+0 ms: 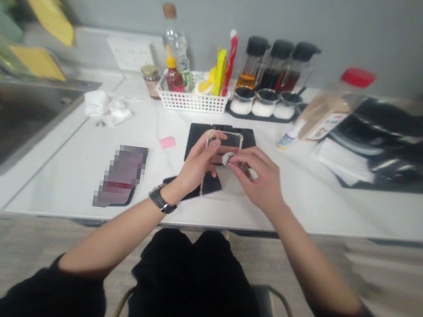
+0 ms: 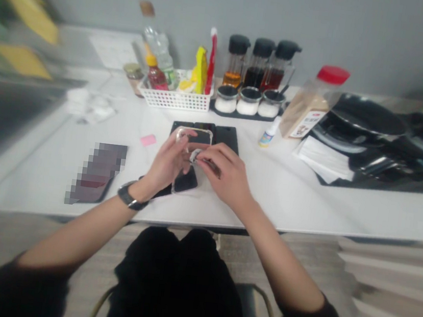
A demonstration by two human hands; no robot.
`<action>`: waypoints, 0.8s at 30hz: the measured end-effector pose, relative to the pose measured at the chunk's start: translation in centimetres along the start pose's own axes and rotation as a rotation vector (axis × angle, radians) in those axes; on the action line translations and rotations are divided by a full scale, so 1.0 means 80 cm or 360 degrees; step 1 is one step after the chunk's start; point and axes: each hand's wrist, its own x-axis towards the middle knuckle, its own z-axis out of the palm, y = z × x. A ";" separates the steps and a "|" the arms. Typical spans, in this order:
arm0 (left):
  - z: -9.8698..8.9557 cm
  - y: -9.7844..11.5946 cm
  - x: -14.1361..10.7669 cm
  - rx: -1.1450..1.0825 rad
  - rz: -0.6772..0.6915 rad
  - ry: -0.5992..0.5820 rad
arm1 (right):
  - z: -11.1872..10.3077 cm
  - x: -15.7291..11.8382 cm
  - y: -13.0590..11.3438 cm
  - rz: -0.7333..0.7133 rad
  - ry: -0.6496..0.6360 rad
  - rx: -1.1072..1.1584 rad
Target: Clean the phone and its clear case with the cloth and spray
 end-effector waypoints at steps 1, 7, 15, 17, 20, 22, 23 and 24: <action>-0.002 -0.002 0.001 -0.0068 -0.0042 -0.0018 | 0.006 0.000 0.003 -0.0038 -0.0015 -0.0020; -0.007 -0.006 0.003 -0.0609 -0.0344 -0.0234 | 0.017 0.002 0.016 -0.0367 -0.0280 -0.0233; 0.002 -0.001 -0.003 -0.0644 -0.0533 -0.0259 | 0.011 0.015 0.019 -0.0167 -0.0228 -0.0147; 0.002 0.000 -0.004 -0.0613 -0.0491 -0.0255 | 0.025 0.000 0.001 -0.0291 -0.0450 -0.0052; 0.000 0.000 -0.005 -0.0615 -0.0528 -0.0326 | 0.033 -0.008 -0.010 -0.0371 -0.0681 0.0042; -0.001 -0.003 -0.003 -0.0694 -0.0585 -0.0318 | 0.025 0.003 0.001 -0.0290 -0.0597 0.0018; -0.002 -0.005 -0.001 -0.0739 -0.0644 -0.0319 | 0.019 0.012 0.011 -0.0220 -0.0504 -0.0006; -0.003 -0.007 0.000 -0.0777 -0.0718 -0.0335 | 0.013 0.020 0.020 -0.0142 -0.0405 -0.0032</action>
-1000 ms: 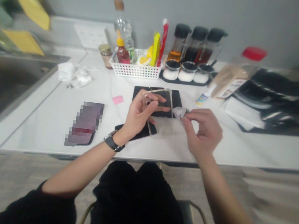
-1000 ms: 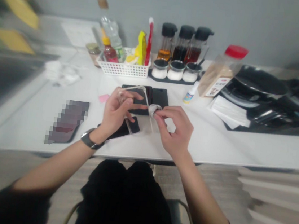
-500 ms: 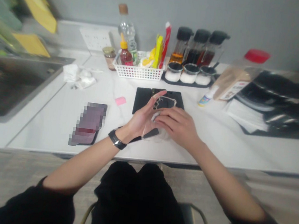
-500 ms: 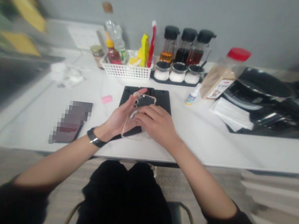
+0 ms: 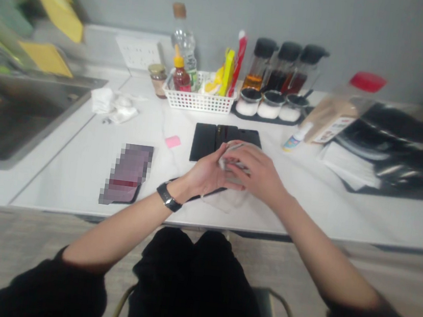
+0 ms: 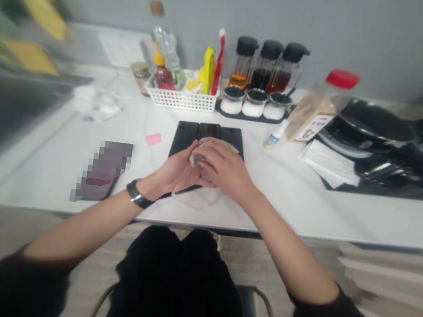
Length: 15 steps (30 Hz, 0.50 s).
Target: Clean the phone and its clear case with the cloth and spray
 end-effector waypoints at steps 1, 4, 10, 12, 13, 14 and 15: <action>-0.002 0.000 0.002 -0.0031 -0.0075 -0.0016 | -0.006 0.005 0.008 0.0068 0.0087 -0.0019; -0.005 0.000 0.002 -0.0044 -0.0044 -0.0019 | -0.002 0.005 0.004 0.0059 0.0137 -0.0001; -0.004 0.003 -0.005 0.0186 0.0088 -0.0036 | 0.027 -0.023 -0.042 -0.0255 -0.0336 0.0155; -0.005 0.002 -0.003 0.0156 0.0095 -0.0020 | 0.014 -0.018 -0.026 -0.0185 -0.0245 0.0061; -0.005 0.001 -0.002 0.0116 0.0069 -0.0011 | 0.005 -0.014 -0.015 -0.0118 -0.0144 0.0002; -0.005 0.001 0.000 0.0069 0.0019 -0.0008 | -0.003 -0.010 -0.003 -0.0050 -0.0021 -0.0050; -0.005 0.000 0.001 0.0024 -0.0037 -0.0009 | -0.008 -0.006 0.006 0.0002 0.0081 -0.0090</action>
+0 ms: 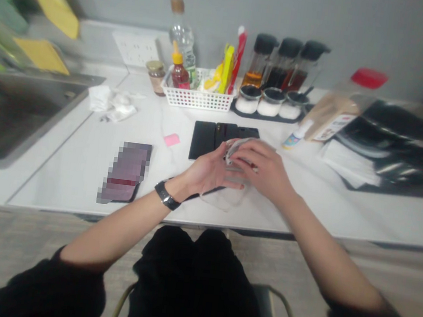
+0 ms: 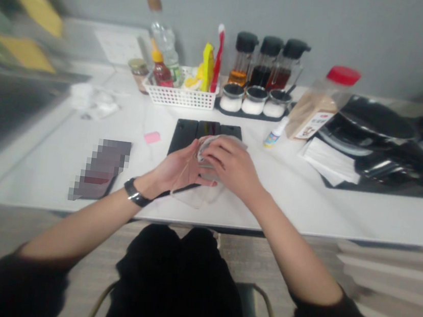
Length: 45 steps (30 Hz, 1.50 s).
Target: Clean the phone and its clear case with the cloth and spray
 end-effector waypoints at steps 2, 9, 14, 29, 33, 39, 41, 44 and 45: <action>0.001 0.000 0.000 -0.0040 -0.0036 0.0000 | 0.000 0.001 0.004 0.0030 0.0074 0.0009; 0.007 0.007 -0.009 0.0240 0.0102 -0.0022 | 0.041 -0.033 -0.060 -0.0340 -0.0375 0.0204; 0.002 0.000 -0.002 0.0214 0.0072 0.0052 | 0.015 -0.017 -0.019 0.0012 -0.0014 0.0001; -0.001 -0.001 -0.002 0.0122 -0.0003 0.0084 | 0.017 -0.023 -0.017 0.0019 -0.0046 -0.0050; -0.002 -0.001 -0.001 0.0011 -0.0187 0.0045 | 0.017 -0.010 -0.005 0.0145 0.0140 -0.0021; 0.002 0.007 -0.012 0.0140 -0.0028 0.0000 | 0.038 -0.038 -0.053 -0.0242 -0.0282 0.0175; 0.001 0.007 -0.012 0.0149 -0.0005 -0.0006 | 0.023 -0.044 -0.044 -0.0247 -0.0328 0.0087; -0.004 0.004 -0.009 0.0144 -0.0095 -0.0048 | -0.006 -0.036 -0.015 -0.0142 -0.0204 -0.0104; -0.005 0.002 -0.007 0.0142 -0.0168 -0.0078 | -0.011 -0.031 -0.007 -0.0102 -0.0132 -0.0135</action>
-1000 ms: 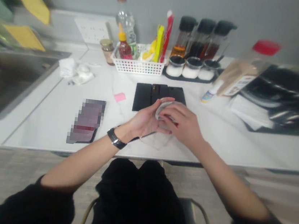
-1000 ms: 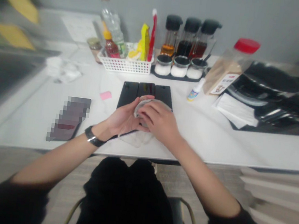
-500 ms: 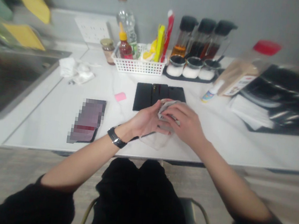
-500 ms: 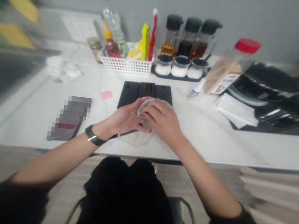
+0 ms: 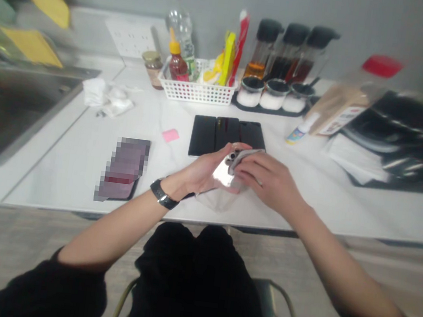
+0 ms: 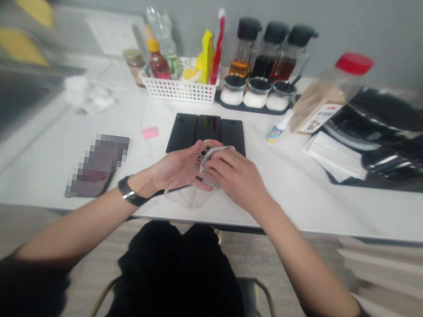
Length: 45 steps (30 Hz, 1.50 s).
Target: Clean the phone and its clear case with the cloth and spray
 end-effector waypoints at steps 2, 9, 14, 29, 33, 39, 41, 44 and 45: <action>-0.002 -0.002 0.001 -0.0019 -0.0096 -0.0039 | 0.001 0.010 0.005 0.0045 0.0121 -0.0012; 0.009 0.007 -0.007 0.0029 0.0070 -0.0004 | 0.041 0.000 -0.051 -0.0312 -0.0234 0.0282; -0.001 0.003 -0.003 0.0120 -0.0023 -0.0015 | 0.003 0.000 -0.009 -0.0039 -0.0047 0.0148; 0.003 0.011 -0.005 0.0012 0.0015 0.0109 | 0.008 0.002 -0.001 -0.0005 -0.0032 0.0234; -0.003 0.005 0.000 -0.0058 -0.0155 0.0017 | 0.021 0.024 0.005 0.0107 0.0215 0.0158; 0.006 0.016 -0.011 -0.0069 0.0118 0.0093 | 0.045 0.011 -0.056 -0.0212 -0.0152 0.0388; 0.007 0.017 -0.012 -0.0040 0.0139 0.0114 | 0.028 0.001 -0.046 -0.0224 -0.0229 0.0360; 0.002 0.011 -0.008 0.0012 0.0059 0.0070 | 0.002 0.001 -0.008 -0.0021 -0.0059 0.0248; 0.000 0.009 -0.006 0.0025 -0.0003 0.0031 | -0.002 0.005 0.003 0.0060 0.0029 0.0207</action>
